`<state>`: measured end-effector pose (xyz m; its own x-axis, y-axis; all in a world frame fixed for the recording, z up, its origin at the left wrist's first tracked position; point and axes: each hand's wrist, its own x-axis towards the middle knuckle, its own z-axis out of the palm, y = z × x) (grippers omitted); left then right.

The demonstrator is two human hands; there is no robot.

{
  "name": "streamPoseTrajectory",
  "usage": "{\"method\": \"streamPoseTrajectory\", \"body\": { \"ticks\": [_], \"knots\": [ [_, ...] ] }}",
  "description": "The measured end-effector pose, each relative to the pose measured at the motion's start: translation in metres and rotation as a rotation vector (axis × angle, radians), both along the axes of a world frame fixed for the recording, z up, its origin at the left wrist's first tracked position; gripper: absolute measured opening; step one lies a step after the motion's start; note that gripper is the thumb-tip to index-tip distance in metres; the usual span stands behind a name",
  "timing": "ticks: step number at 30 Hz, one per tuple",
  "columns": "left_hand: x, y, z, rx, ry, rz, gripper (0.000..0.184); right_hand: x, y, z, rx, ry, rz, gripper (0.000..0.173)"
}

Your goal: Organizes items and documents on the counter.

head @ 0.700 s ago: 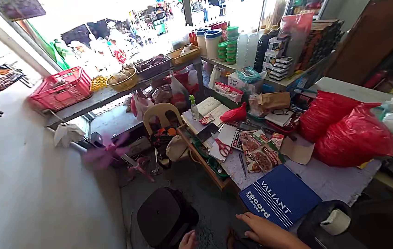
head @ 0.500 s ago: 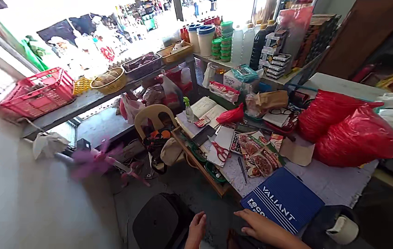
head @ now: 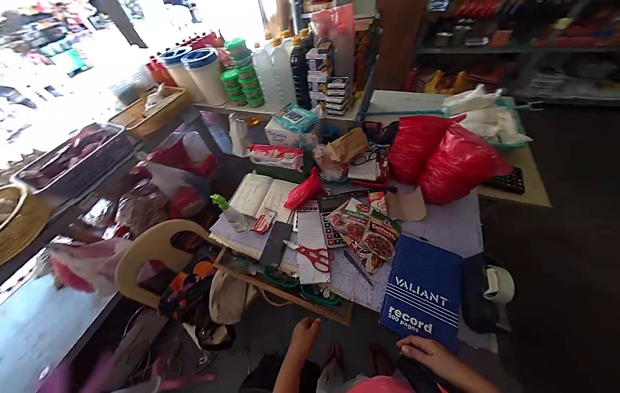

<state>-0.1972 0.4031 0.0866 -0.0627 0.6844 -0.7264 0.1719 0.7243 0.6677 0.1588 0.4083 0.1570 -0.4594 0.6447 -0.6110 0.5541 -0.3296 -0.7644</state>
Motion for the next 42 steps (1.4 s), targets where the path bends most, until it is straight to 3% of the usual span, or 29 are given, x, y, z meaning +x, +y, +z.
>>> {"method": "streamPoseTrajectory", "body": {
  "ticks": [3, 8, 14, 22, 27, 31, 34, 38, 42],
  "knots": [
    [-0.008, 0.031, 0.038, 0.053, -0.062, -0.210, 0.039, -0.008, -0.019, 0.002, -0.016, -0.014, -0.124, 0.038],
    [0.015, 0.086, 0.077, 0.292, -0.162, -0.274, 0.035, -0.028, -0.049, 0.001, -0.023, -0.014, -0.323, 0.035],
    [0.074, 0.161, 0.082, 0.337, -0.141, -0.389, 0.037, -0.034, -0.083, 0.005, -0.030, -0.016, -0.476, 0.037],
    [0.130, 0.203, 0.068, 0.174, -0.101, -0.255, 0.045, -0.033, -0.126, 0.017, -0.025, -0.047, -0.683, 0.037],
    [0.131, 0.200, 0.067, 0.165, -0.288, -0.090, 0.030, -0.035, -0.135, 0.015, 0.028, -0.051, -0.719, 0.037],
    [0.119, 0.188, 0.073, 0.162, -0.386, 0.025, 0.029, -0.034, -0.125, 0.014, -0.032, -0.054, -0.720, 0.039],
    [0.114, 0.186, 0.070, 0.276, -0.248, -0.024, 0.027, -0.037, -0.113, 0.011, -0.084, -0.026, -0.706, 0.038],
    [0.115, 0.194, 0.080, 0.629, 0.259, -0.301, 0.026, -0.045, -0.096, 0.016, -0.083, -0.025, -0.640, 0.038],
    [0.119, 0.223, 0.095, 0.664, 0.447, -0.484, 0.052, -0.045, -0.101, 0.017, -0.058, -0.039, -0.618, 0.038]
  ]
}}
